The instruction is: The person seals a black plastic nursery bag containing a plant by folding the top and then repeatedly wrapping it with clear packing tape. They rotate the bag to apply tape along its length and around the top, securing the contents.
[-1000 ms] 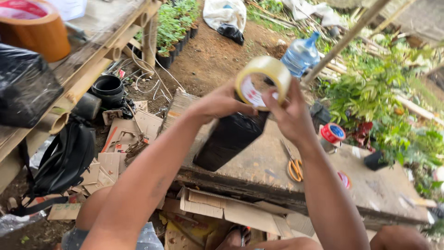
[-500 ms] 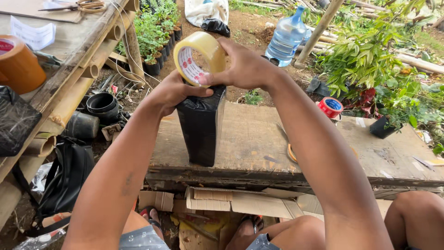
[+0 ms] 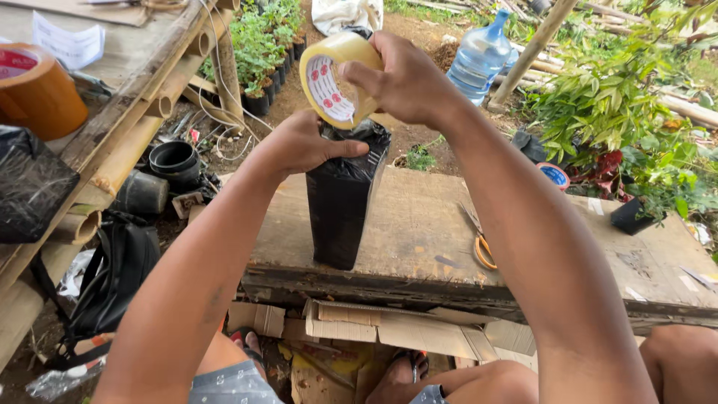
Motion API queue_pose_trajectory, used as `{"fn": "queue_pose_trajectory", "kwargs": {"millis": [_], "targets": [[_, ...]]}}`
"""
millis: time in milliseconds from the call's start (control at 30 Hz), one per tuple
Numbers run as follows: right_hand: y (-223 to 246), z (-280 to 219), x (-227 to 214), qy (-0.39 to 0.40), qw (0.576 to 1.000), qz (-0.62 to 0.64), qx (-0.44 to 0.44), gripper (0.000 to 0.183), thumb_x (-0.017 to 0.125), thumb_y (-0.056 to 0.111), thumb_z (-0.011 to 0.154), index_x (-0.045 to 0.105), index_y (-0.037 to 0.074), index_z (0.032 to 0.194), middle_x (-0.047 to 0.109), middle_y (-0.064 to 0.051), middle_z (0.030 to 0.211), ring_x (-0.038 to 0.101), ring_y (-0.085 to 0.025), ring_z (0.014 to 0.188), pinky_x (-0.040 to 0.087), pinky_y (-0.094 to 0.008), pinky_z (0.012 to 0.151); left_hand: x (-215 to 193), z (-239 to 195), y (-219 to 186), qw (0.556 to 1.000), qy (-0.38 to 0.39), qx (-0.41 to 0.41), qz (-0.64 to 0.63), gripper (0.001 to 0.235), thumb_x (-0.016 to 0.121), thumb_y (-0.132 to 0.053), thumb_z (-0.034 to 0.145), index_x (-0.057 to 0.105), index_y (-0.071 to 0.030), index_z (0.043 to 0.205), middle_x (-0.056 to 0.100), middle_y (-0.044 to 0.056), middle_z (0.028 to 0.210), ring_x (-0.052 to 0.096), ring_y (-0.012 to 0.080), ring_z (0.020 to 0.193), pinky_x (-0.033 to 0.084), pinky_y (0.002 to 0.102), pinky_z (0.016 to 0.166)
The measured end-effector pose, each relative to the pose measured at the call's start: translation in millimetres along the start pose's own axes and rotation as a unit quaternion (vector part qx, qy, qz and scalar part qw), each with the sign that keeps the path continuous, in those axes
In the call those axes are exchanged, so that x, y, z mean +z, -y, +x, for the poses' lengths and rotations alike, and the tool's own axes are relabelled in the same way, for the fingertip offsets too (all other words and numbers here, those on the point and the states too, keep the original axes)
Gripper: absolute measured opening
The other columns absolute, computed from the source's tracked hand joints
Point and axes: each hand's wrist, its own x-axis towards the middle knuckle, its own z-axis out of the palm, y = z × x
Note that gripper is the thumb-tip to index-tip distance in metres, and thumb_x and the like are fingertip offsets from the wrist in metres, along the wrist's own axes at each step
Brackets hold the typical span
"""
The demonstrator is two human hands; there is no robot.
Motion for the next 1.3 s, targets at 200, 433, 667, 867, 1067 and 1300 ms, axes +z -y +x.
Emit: {"fn": "queue_pose_trajectory", "kwargs": {"millis": [200,433,667,867,1067,1300], "targets": [[3,16,10,0.046,0.988,0.102,0.103,0.062,0.051,0.051,0.095,0.055,-0.002,0.126,0.070,-0.020,0.107,0.079,-0.024,0.088,0.065,-0.036,0.071,10,-2,8,0.995,-0.045,-0.077,-0.042,0.063,0.067,-0.048,0.077,0.073,-0.002,0.120,0.078,0.019,0.116,0.070,0.0338,0.111,0.052,0.041,0.096],[15,23,-8,0.043,0.992,0.042,0.108,0.067,0.050,0.054,0.090,0.061,0.000,0.128,0.069,-0.023,0.116,0.079,-0.030,0.088,0.064,-0.038,0.069,41,4,-14,0.967,-0.160,-0.170,0.100,0.107,0.054,-0.091,0.072,0.060,0.000,0.130,0.069,0.025,0.118,0.068,0.0333,0.111,0.052,0.044,0.094],[8,20,-5,-0.001,0.987,0.062,0.150,0.080,0.054,0.071,0.088,0.070,-0.003,0.114,0.075,-0.025,0.096,0.081,-0.026,0.077,0.063,-0.034,0.063,53,18,-5,0.974,-0.143,-0.141,-0.108,0.085,0.086,-0.043,0.065,0.057,0.001,0.131,0.073,0.023,0.122,0.077,0.0292,0.106,0.061,0.042,0.089],[-14,-26,7,-0.061,0.975,0.196,0.091,0.077,0.064,0.074,0.079,0.073,0.002,0.106,0.070,-0.008,0.080,0.074,-0.014,0.064,0.064,-0.029,0.056,56,4,14,0.954,-0.278,-0.019,-0.112,0.100,0.097,-0.021,0.064,0.031,-0.005,0.138,0.041,0.019,0.133,0.045,0.0294,0.125,0.040,0.044,0.109],[-56,-42,59,-0.290,0.889,0.352,0.035,0.068,0.062,0.070,0.091,0.072,0.005,0.108,0.065,-0.001,0.081,0.067,-0.010,0.072,0.064,-0.028,0.071,80,-23,15,0.894,-0.414,0.170,0.024,0.048,0.083,-0.017,0.082,0.052,-0.006,0.117,0.047,0.011,0.111,0.047,0.0287,0.109,0.039,0.044,0.099],[-76,-27,82,-0.319,0.866,0.385,-0.030,0.065,0.056,0.061,0.099,0.072,-0.002,0.106,0.064,-0.008,0.082,0.062,-0.015,0.069,0.059,-0.030,0.058,48,-39,27,0.806,-0.273,0.426,0.307,0.063,0.069,-0.047,0.088,0.066,-0.007,0.137,0.059,0.012,0.129,0.047,0.0316,0.121,0.034,0.050,0.102]]}}
